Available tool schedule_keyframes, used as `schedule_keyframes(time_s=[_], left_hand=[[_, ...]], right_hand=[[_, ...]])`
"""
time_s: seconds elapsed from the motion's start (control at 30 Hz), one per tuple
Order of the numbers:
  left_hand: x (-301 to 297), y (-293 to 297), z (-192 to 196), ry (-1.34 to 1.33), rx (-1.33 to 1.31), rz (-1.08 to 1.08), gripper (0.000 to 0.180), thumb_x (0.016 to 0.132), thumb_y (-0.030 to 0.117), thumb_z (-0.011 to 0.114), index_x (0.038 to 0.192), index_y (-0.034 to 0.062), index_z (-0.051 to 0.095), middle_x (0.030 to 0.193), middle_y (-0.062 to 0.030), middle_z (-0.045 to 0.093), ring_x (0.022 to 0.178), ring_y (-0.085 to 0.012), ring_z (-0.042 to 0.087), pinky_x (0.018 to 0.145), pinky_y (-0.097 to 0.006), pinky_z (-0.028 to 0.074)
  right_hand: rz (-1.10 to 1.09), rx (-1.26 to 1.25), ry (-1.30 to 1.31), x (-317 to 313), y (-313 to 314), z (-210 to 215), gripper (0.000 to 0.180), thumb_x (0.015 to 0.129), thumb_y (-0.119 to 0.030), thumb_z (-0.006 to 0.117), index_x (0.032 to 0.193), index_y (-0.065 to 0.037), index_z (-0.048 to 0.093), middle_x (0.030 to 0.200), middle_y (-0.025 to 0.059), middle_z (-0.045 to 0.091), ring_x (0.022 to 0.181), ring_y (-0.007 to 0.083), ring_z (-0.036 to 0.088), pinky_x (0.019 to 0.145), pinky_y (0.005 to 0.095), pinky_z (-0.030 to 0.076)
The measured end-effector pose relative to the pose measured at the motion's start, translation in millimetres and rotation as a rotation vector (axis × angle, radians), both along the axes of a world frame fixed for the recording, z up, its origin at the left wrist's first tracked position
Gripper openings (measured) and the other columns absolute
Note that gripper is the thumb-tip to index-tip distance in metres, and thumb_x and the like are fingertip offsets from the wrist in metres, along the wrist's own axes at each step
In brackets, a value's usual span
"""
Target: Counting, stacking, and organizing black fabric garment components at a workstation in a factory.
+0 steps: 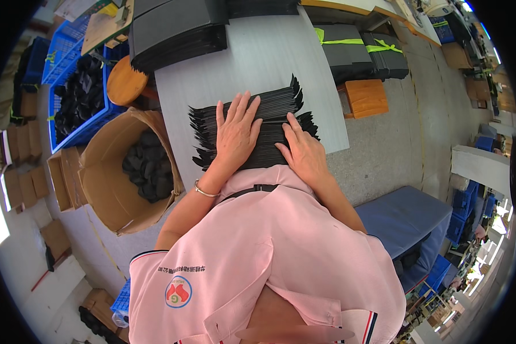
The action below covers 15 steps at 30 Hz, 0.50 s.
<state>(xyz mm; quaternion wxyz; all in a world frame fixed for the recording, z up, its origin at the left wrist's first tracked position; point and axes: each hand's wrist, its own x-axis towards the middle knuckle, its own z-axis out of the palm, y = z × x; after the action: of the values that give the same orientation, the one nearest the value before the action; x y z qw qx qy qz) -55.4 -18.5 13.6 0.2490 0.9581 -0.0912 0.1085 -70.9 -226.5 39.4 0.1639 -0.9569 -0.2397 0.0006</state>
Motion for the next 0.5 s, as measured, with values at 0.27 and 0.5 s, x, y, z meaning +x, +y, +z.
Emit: schedule_keyframes(time_s=[0.27, 0.5], left_hand=[[0, 0, -1, -0.015, 0.018, -0.002, 0.047, 0.101, 0.022, 0.059, 0.147, 0.0111, 0.053, 0.154, -0.01, 0.048, 0.145, -0.0267, 0.042, 0.124, -0.055, 0.017], [0, 0, -3, -0.02, 0.024, -0.004, 0.046, 0.102, 0.02, 0.058, 0.146, 0.0109, 0.054, 0.154, -0.0101, 0.049, 0.145, -0.0262, 0.042, 0.123, -0.056, 0.018]], right_hand=[[-0.009, 0.064, -0.039, 3, 5, 3, 0.058, 0.092, -0.03, 0.074, 0.139, -0.003, 0.052, 0.133, 0.0134, 0.058, 0.085, 0.0274, 0.07, 0.072, 0.0371, 0.058], [-0.078, -0.05, 0.075, 9, 14, 3, 0.071, 0.093, -0.04, 0.072, 0.149, -0.005, 0.045, 0.125, 0.011, 0.054, 0.082, 0.0242, 0.07, 0.068, 0.0368, 0.058]])
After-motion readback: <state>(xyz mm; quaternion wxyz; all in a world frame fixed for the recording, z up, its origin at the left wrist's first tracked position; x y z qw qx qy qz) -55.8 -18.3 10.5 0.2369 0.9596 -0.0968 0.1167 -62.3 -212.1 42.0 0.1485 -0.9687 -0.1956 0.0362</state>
